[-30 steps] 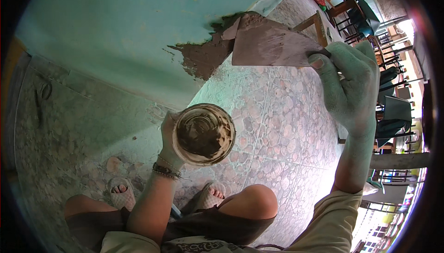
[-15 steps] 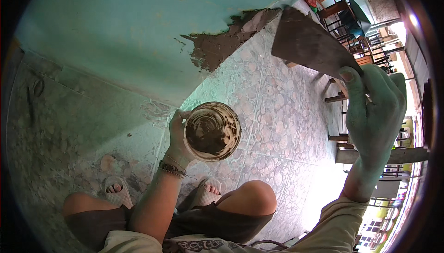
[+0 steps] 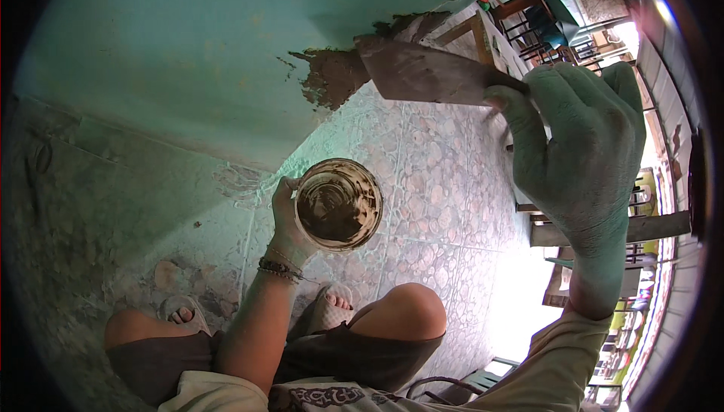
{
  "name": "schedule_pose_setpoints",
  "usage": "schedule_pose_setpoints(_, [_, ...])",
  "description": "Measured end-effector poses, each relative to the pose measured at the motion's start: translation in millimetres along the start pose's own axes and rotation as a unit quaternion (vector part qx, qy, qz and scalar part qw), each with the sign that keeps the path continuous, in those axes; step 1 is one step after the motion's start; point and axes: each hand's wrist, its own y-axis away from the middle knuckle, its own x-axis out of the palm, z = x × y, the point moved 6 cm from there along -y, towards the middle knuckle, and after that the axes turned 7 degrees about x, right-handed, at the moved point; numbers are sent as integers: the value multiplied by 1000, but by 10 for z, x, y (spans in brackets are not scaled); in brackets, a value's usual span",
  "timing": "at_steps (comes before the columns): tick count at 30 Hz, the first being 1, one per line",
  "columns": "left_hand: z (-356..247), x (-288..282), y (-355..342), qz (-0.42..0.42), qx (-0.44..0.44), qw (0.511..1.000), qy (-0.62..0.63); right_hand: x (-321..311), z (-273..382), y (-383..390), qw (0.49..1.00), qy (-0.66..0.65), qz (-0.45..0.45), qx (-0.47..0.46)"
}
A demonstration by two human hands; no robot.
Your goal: Applying plaster or filler material to a damaged section of a wall using a putty knife.
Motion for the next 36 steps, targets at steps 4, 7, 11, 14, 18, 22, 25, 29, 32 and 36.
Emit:
schedule_pose_setpoints(4, [-14, -42, -6, -9, 16, 999, -35, -37, -44, -66, 1000, 12, 7, 13])
schedule_pose_setpoints(7, [-15, -64, 15, -9, 7, 1000, -8, -81, -72, -81, 1000, 27, 7, -2])
schedule_pose_setpoints(11, [-13, -115, -22, -9, 9, 1000, -4, -69, -126, -132, 999, 32, 4, -5])
schedule_pose_setpoints(14, [18, -86, -36, 14, -6, 999, 31, -85, -153, -136, 999, 33, 2, -11])
schedule_pose_setpoints(18, [10, -96, -33, 23, -8, 999, 42, -145, -204, -119, 998, 65, 6, 6])
schedule_pose_setpoints(22, [-3, -116, -59, 13, -4, 1000, 21, -204, -210, -100, 997, 69, -15, 25])
schedule_pose_setpoints(25, [21, -67, -52, 18, -13, 999, 31, -161, -277, -92, 999, 45, -17, 26])
schedule_pose_setpoints(29, [26, -46, -39, 17, -18, 997, 67, -136, -343, -111, 999, 31, -7, 15])
schedule_pose_setpoints(32, [23, -44, -39, 26, -18, 997, 69, -111, -443, -128, 1000, 17, -14, 9])
schedule_pose_setpoints(36, [12, -53, -18, 17, -13, 999, 47, -112, -541, -198, 999, 35, -16, 11])
